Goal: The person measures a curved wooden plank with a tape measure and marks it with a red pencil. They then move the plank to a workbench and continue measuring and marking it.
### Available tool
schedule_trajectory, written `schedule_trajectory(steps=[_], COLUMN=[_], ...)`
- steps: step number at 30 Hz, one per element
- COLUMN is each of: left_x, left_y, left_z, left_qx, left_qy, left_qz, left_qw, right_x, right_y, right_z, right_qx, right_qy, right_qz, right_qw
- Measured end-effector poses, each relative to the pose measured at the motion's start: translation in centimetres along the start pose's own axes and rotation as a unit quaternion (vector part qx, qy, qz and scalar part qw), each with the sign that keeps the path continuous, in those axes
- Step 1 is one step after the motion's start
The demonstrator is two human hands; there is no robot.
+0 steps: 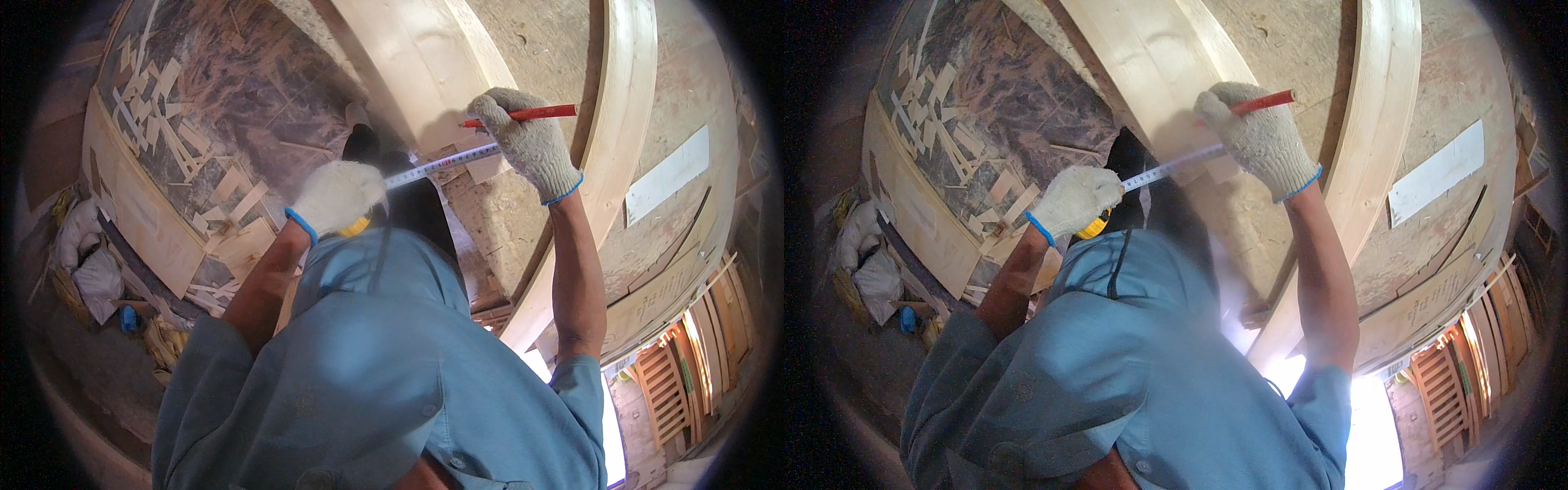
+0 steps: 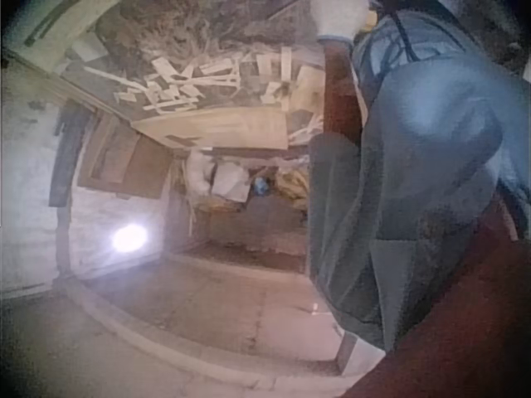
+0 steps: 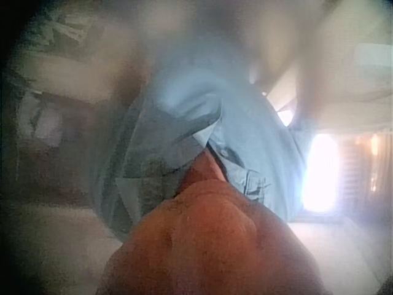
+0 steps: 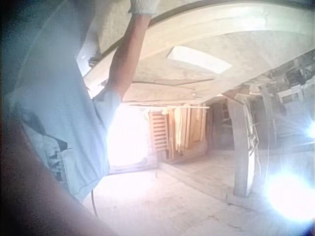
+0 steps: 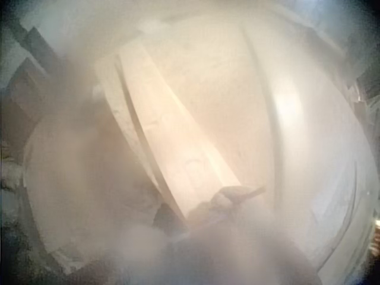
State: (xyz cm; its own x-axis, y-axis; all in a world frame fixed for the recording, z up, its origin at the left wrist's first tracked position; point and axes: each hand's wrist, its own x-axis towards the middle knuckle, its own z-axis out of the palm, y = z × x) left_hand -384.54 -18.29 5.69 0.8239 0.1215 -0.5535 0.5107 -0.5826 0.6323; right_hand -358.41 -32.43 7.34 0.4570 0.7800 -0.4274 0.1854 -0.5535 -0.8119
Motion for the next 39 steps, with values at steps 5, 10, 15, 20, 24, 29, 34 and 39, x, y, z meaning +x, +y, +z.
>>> schedule_trajectory(steps=[5,10,15,20,24,29,34,39], left_x=[0.0,0.0,-0.5,-0.8,-2.3,-4.6,-2.2,2.6], left_y=[-0.1,-0.6,-1.0,-2.4,-2.4,-4.5,-2.1,0.6], left_z=[-0.1,-0.1,0.0,0.1,-0.7,-0.2,-1.4,-1.5], left_qx=[0.009,0.024,0.059,0.121,-0.059,-0.356,-0.55,-0.668], left_qy=[0.006,0.016,0.007,-0.037,-0.054,-0.058,0.064,0.121], left_qz=[0.029,0.074,0.064,0.06,0.009,-0.095,-0.108,-0.078], left_qw=[1.0,0.997,0.996,0.99,0.997,0.928,0.825,0.73], right_x=[-0.1,-0.1,-0.3,-0.1,-0.3,-2.4,-4.2,-4.5], right_y=[-0.4,-0.3,0.5,-0.2,1.1,4.4,4.2,2.8], right_z=[-0.3,-0.3,0.0,-0.3,-1.3,-4.6,-1.1,2.5], right_qx=[-0.008,-0.041,-0.042,-0.048,0.173,0.39,0.279,0.061], right_qy=[-0.021,-0.04,-0.026,-0.042,0.097,0.23,0.241,0.278], right_qz=[-0.008,-0.009,0.0,-0.004,-0.039,0.014,0.019,-0.087], right_qw=[1.0,0.998,0.999,0.998,0.979,0.892,0.929,0.955])
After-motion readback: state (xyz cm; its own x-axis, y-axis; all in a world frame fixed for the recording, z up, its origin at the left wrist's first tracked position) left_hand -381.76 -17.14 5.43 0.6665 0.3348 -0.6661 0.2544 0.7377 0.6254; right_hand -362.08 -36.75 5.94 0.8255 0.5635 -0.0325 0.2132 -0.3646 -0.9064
